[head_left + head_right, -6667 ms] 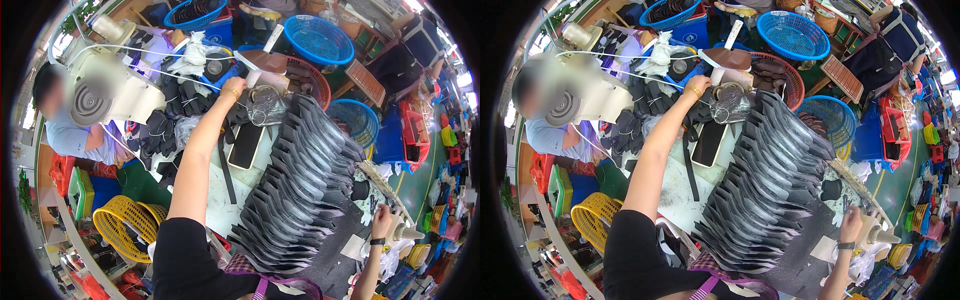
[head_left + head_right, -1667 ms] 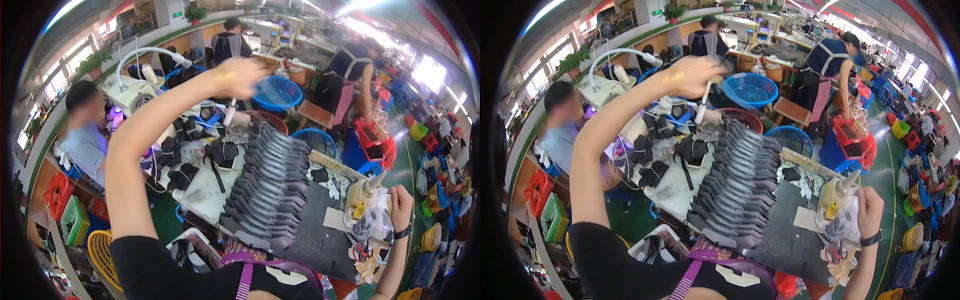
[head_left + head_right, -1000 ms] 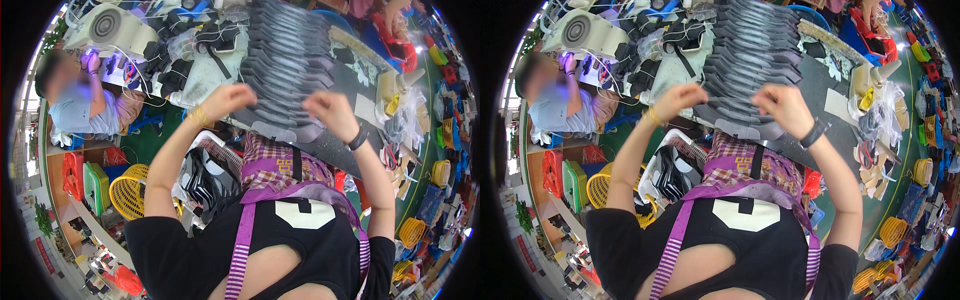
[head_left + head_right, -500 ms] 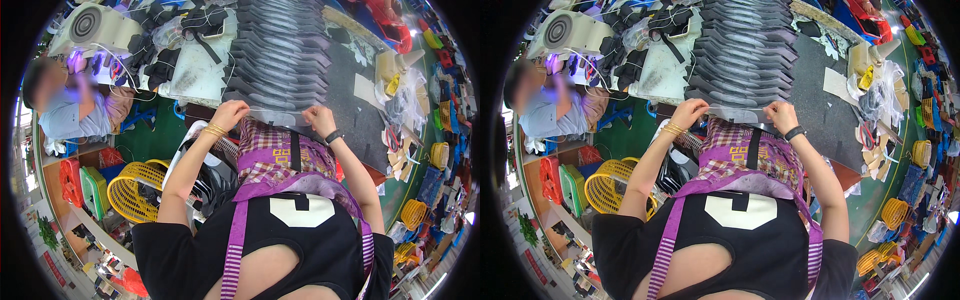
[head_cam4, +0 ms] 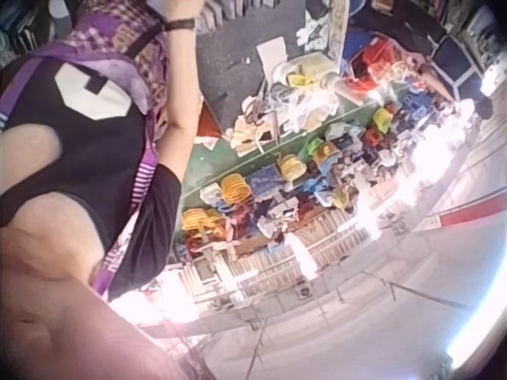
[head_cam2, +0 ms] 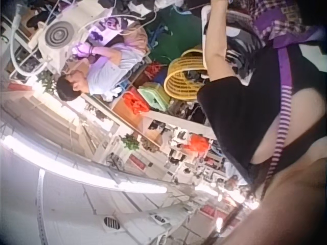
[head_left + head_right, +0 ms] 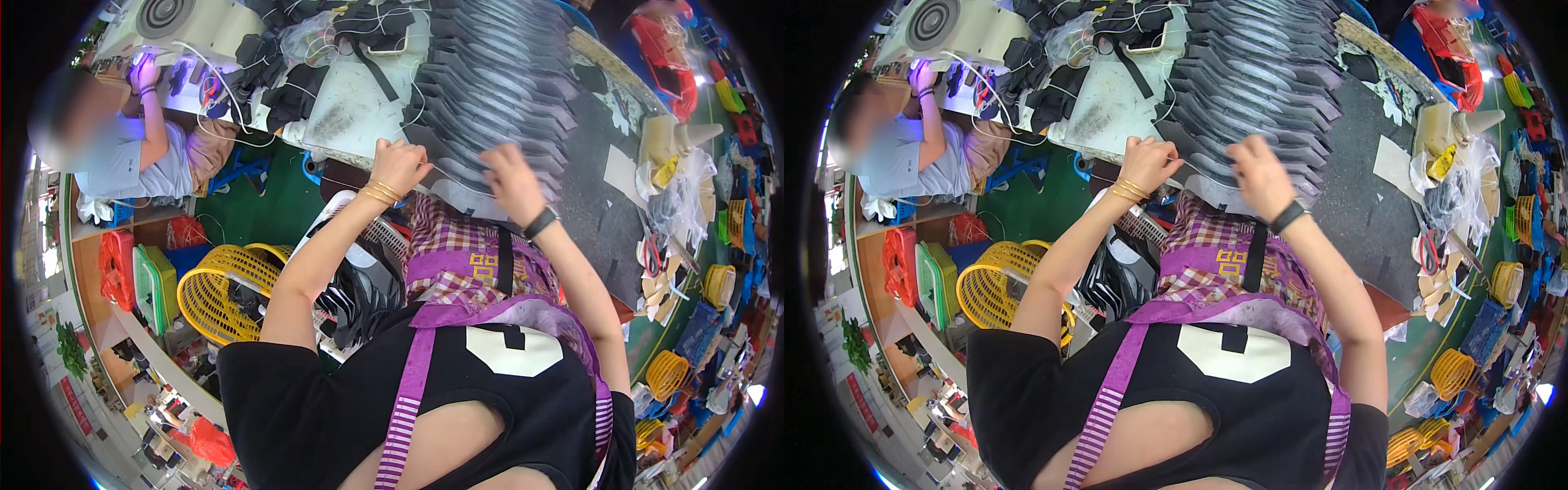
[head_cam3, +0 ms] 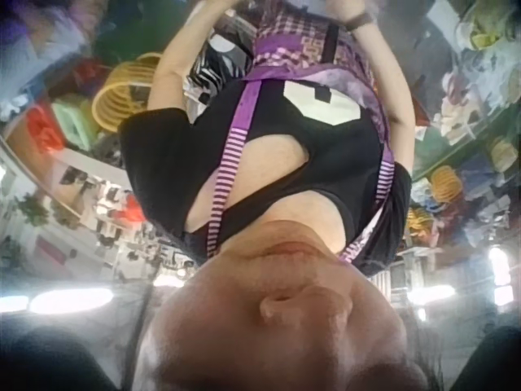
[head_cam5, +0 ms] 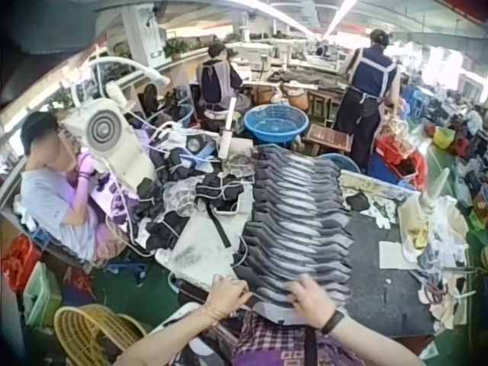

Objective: The person is applying a liquid adhesive using a small yellow tool to gray shoe upper components on a workbench in a shoe manufacturing facility.

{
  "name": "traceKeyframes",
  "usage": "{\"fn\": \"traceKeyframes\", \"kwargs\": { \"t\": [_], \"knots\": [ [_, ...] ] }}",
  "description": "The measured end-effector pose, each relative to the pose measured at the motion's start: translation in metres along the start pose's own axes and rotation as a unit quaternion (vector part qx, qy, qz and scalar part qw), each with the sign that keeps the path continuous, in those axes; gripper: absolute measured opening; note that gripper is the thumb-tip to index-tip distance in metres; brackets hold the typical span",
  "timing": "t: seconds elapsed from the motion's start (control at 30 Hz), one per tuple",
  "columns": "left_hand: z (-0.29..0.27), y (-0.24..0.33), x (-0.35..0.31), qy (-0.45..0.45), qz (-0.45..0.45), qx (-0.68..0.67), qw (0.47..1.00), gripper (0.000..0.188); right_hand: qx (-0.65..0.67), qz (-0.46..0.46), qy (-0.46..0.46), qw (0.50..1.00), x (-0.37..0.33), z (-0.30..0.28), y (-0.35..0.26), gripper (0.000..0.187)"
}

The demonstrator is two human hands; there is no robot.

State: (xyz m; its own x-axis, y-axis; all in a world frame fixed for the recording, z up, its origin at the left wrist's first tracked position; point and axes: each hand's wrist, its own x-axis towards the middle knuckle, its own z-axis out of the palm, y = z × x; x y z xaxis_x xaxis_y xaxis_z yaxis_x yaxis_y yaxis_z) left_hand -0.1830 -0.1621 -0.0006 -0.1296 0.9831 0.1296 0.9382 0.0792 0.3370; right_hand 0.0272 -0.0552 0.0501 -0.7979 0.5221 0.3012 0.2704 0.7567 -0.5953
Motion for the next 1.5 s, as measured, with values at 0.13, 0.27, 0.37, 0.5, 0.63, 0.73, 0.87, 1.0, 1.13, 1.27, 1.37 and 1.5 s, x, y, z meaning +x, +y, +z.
{"fn": "traceKeyframes", "kwargs": {
  "t": [0.13,0.27,0.37,0.5,0.63,0.73,0.87,1.0,1.13,1.27,1.37,1.5],
  "knots": [
    [-0.005,-0.001,0.009,-0.005,0.002,-0.003,1.000,0.018,0.010,0.028,-0.075,0.997,0.007,0.016,-0.003,0.012],
    [-0.008,-0.006,0.009,-0.036,-0.004,-0.038,0.999,0.019,-0.030,0.039,-0.102,0.994,0.000,0.010,0.005,0.010],
    [-0.015,-0.005,0.006,-0.041,0.000,-0.053,0.998,0.019,-0.065,0.038,-0.155,0.985,-0.010,0.006,-0.001,0.012],
    [-0.031,-0.011,0.005,-0.056,0.039,-0.127,0.990,0.017,-0.131,0.133,-0.164,0.969,-0.032,-0.009,0.007,0.011],
    [-0.042,-0.016,0.013,-0.115,0.039,-0.324,0.938,0.020,-0.069,0.123,-0.134,0.981,-0.034,-0.007,0.024,0.010],
    [-0.028,-0.028,0.010,-0.113,0.064,-0.264,0.956,0.015,-0.071,0.112,-0.134,0.982,-0.034,-0.006,0.025,0.010],
    [-0.013,-0.033,0.005,-0.074,0.129,-0.139,0.979,0.013,-0.071,0.108,-0.171,0.977,-0.031,-0.011,0.022,0.013],
    [-0.009,-0.030,0.010,-0.022,0.132,-0.096,0.986,0.017,-0.037,0.087,-0.138,0.986,-0.006,-0.026,-0.011,0.022],
    [-0.001,-0.033,0.013,0.003,0.124,-0.096,0.988,0.017,-0.069,-0.014,-0.184,0.980,0.021,0.020,-0.024,0.023],
    [-0.002,-0.033,0.009,0.013,0.140,-0.078,0.987,0.017,-0.137,0.024,-0.217,0.966,0.046,0.065,-0.026,0.013],
    [0.001,-0.035,0.005,0.012,0.144,-0.086,0.986,0.017,-0.157,0.054,-0.251,0.954,0.050,0.070,-0.027,0.011],
    [0.003,-0.040,0.003,0.031,0.124,-0.156,0.979,0.017,-0.118,0.067,-0.224,0.965,0.047,0.070,-0.015,0.010]
  ]
}}
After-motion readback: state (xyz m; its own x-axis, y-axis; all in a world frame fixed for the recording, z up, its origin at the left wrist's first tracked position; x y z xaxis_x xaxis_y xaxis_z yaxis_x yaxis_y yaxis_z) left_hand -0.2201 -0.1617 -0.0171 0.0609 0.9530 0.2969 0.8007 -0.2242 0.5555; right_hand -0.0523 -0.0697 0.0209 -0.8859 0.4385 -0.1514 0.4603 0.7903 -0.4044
